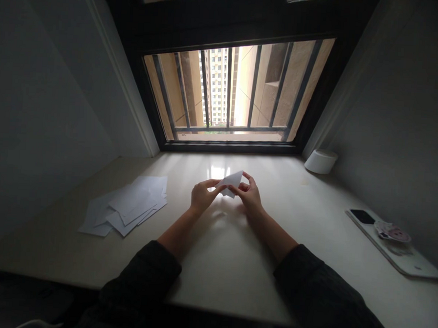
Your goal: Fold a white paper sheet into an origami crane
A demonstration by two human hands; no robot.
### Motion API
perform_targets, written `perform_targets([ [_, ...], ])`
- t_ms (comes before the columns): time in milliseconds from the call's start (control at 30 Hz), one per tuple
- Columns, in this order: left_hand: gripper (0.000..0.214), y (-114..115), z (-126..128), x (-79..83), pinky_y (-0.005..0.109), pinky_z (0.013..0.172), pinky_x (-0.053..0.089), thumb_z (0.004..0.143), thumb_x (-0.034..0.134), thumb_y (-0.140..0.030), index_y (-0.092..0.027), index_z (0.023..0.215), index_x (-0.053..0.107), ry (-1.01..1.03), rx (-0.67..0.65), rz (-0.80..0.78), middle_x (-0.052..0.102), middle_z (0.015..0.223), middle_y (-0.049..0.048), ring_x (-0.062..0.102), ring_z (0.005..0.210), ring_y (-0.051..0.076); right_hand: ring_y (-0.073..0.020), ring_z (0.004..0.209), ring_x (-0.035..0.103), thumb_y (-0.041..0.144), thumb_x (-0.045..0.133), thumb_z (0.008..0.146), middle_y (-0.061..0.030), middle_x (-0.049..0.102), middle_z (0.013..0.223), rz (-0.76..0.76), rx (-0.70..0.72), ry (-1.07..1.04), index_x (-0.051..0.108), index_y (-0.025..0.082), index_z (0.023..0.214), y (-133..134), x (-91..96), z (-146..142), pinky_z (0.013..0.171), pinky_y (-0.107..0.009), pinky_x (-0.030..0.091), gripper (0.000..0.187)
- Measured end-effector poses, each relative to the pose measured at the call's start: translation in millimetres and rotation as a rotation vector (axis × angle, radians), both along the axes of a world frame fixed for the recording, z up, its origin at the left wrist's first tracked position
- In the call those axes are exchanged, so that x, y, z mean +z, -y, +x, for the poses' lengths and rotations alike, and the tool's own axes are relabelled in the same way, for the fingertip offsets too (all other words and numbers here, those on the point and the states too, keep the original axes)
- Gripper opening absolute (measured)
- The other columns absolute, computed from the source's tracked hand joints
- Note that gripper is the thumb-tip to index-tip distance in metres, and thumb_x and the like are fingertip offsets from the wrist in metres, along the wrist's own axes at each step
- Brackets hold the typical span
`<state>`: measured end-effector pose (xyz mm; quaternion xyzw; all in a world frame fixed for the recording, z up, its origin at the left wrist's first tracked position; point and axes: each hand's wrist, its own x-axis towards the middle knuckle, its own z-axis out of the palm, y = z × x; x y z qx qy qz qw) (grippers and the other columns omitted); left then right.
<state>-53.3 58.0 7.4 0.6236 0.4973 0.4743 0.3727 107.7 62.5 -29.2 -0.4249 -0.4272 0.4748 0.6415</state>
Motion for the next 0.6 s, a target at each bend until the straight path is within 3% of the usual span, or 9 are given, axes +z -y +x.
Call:
perform_targets([
  [167, 0.040, -1.0, -1.8, -1.7, 0.036, 0.089, 0.044, 0.063, 0.076, -0.042, -0.029, 0.101, 0.071, -0.035, -0.027, 0.038, 0.072, 0.093, 0.0040, 0.064, 0.098, 0.028, -0.0152, 0.057, 0.057, 0.043, 0.082, 0.049, 0.0081, 0.057, 0.056, 0.003, -0.011, 0.015, 0.035, 0.017, 0.133, 2.1, 2.1, 0.4, 0.059, -0.028, 0.049, 0.100],
  [367, 0.027, -6.5, -1.9, -7.8, 0.034, 0.087, 0.046, 0.073, 0.067, -0.043, -0.027, 0.093, 0.074, -0.012, -0.054, 0.059, 0.072, 0.099, 0.0037, 0.065, 0.095, 0.025, -0.0164, 0.064, 0.061, 0.041, 0.079, 0.055, 0.0019, 0.065, 0.076, 0.080, 0.087, 0.059, 0.019, 0.026, 0.142, 8.4, 6.8, -5.7, 0.064, -0.032, 0.051, 0.107],
  [433, 0.024, -7.1, -2.3, -8.0, 0.034, 0.086, 0.046, 0.072, 0.068, -0.042, -0.027, 0.090, 0.074, -0.004, -0.033, 0.046, 0.072, 0.096, 0.0034, 0.065, 0.093, 0.026, -0.0168, 0.067, 0.061, 0.041, 0.078, 0.057, -0.0007, 0.063, 0.089, 0.123, 0.058, 0.145, 0.014, 0.031, 0.144, 11.0, 8.9, -6.1, 0.064, -0.033, 0.052, 0.109],
  [500, 0.022, -7.3, -2.7, -7.7, 0.034, 0.085, 0.046, 0.070, 0.070, -0.040, -0.026, 0.087, 0.075, 0.014, -0.009, 0.022, 0.073, 0.093, 0.0037, 0.065, 0.092, 0.026, -0.0196, 0.082, 0.060, 0.040, 0.079, 0.057, -0.0055, 0.057, 0.107, 0.207, -0.044, 0.293, 0.019, 0.034, 0.143, 12.9, 11.2, -4.0, 0.070, -0.035, 0.052, 0.105],
  [600, 0.021, -8.5, -2.9, -8.0, 0.034, 0.083, 0.047, 0.068, 0.073, -0.037, -0.024, 0.084, 0.076, 0.064, 0.005, -0.014, 0.073, 0.089, 0.0048, 0.065, 0.091, 0.027, -0.0259, 0.109, 0.050, 0.040, 0.078, 0.061, -0.0089, 0.044, 0.126, 0.359, -0.209, 0.557, 0.047, 0.032, 0.130, 13.2, 12.8, 1.7, 0.088, -0.042, 0.047, 0.075],
])
